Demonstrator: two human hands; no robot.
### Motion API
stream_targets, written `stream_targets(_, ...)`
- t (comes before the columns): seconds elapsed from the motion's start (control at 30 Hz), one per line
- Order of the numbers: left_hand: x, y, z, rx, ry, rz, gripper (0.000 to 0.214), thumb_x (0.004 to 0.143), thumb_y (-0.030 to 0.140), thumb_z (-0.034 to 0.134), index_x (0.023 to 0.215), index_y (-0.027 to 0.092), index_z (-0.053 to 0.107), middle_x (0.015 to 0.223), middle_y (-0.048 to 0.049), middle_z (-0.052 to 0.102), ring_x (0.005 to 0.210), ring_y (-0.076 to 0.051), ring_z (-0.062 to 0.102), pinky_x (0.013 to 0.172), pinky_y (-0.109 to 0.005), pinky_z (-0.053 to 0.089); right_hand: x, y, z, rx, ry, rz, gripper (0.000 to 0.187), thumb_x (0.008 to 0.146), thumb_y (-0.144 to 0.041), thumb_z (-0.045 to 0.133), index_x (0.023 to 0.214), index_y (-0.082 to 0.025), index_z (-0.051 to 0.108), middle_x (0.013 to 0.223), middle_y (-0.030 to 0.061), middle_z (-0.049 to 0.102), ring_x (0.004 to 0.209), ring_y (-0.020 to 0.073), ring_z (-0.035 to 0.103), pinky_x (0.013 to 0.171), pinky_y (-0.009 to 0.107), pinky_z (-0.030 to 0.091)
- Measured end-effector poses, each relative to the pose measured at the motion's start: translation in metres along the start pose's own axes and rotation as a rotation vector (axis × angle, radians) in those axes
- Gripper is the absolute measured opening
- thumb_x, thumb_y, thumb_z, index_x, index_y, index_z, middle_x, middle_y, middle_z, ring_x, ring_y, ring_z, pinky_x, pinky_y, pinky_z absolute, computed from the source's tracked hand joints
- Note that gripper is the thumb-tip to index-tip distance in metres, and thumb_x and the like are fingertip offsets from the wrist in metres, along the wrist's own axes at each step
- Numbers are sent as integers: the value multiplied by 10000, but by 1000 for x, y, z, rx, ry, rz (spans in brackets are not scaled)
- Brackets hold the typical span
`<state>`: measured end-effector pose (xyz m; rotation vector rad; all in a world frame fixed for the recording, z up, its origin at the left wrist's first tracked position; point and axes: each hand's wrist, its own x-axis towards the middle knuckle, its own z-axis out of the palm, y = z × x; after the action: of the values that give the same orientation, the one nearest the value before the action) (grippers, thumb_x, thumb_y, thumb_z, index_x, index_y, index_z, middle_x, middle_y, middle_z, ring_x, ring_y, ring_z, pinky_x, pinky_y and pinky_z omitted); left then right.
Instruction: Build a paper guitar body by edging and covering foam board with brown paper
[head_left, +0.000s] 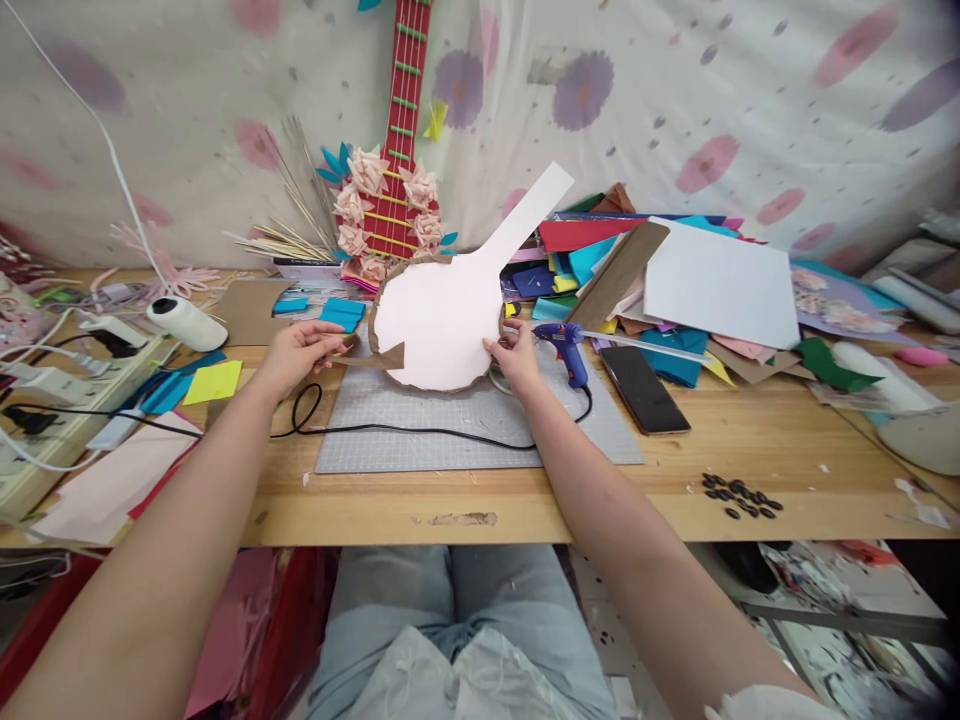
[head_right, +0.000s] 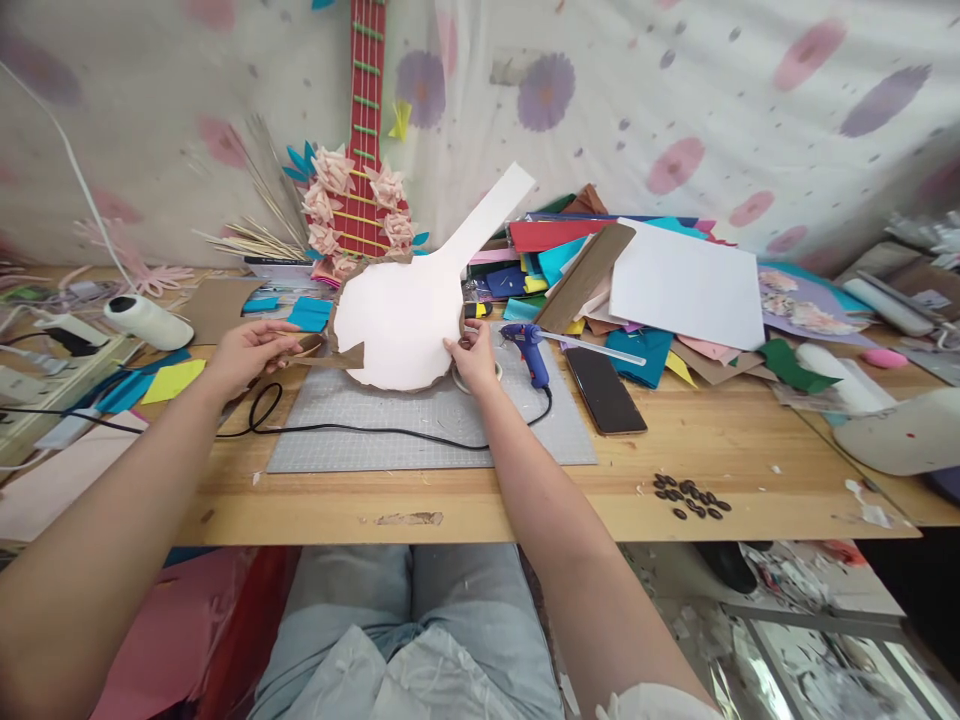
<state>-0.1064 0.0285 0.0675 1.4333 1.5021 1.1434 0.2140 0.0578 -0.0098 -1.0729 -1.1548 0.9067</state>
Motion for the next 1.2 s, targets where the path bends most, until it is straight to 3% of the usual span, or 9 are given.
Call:
stream_targets(0.53, 8, 28, -2, -352, 536, 180, 54, 818, 107, 543, 859, 116, 577, 651, 45, 579, 499, -6, 445, 449, -110, 347, -3, 1, 4, 33, 5, 20, 545, 617, -390, 706, 962, -258, 306, 681, -70, 500, 553, 108, 481, 533, 271, 433)
stream_targets(0.63, 20, 27, -17, -330, 765, 157, 71, 842, 79, 477, 877, 100, 535, 668, 46, 553, 461, -2, 375, 416, -117, 282, -2, 3, 3, -1, 61, 15, 555, 599, -351, 712, 960, -254, 302, 704, -67, 515, 569, 111, 504, 577, 286, 448)
stream_targets(0.73, 29, 17, -41, -64, 920, 168, 153, 899, 125, 384, 991, 90, 502, 837, -18, 608, 584, -25, 481, 565, -153, 412, -1, 5, 3, -13, 81, 43, 546, 601, -321, 699, 971, -251, 303, 679, -74, 507, 571, 122, 515, 582, 291, 448)
stream_targets(0.8, 29, 7, -53, 275, 841, 105, 195, 910, 156, 360, 1054, 115, 486, 1046, -78, 611, 850, -100, 567, 762, -274, 474, -2, 5, 4, -24, 74, 58, 532, 606, -320, 690, 970, -253, 308, 665, -80, 500, 572, 126, 522, 579, 291, 448)
stream_targets(0.87, 22, -4, -55, 389, 761, 40, 284, 727, 168, 644, 981, 121, 525, 1266, -137, 513, 1123, -250, 486, 880, -435, 439, -4, 4, 6, -52, 66, 66, 524, 604, -332, 693, 962, -255, 317, 676, -80, 510, 577, 126, 532, 583, 293, 452)
stream_targets(0.93, 11, -10, -44, 583, 692, -30, 490, 561, 142, 748, 999, 104, 532, 1445, -210, 290, 1270, -387, 317, 914, -579, 361, -5, 3, 7, -79, 57, 77, 518, 602, -351, 696, 954, -254, 329, 699, -72, 528, 592, 131, 549, 592, 299, 457)
stream_targets(1.0, -1, -12, -23, 795, 617, 92, 496, 641, 184, 684, 1101, 110, 514, 1481, -232, 194, 1339, -423, 174, 941, -673, 247, -7, 2, 8, -101, 55, 82, 510, 601, -360, 696, 947, -249, 338, 707, -67, 538, 605, 136, 560, 605, 307, 458)
stream_targets(1.1, -13, -10, 13, 813, 497, 400, 224, 791, 237, 527, 1005, 188, 571, 1367, -141, 415, 1344, -327, 234, 1066, -595, 112, -8, 3, 8, -129, 70, 67, 490, 605, -347, 690, 940, -247, 347, 698, -68, 536, 609, 136, 554, 632, 315, 456)
stream_targets(1.2, -15, -14, 45, 711, 381, 326, 183, 842, 345, 459, 754, 209, 543, 976, -107, 600, 1097, -284, 498, 1028, -502, 267, -8, 4, 8, -132, 79, 51, 477, 608, -326, 681, 943, -248, 350, 698, -67, 534, 609, 134, 537, 644, 315, 451)
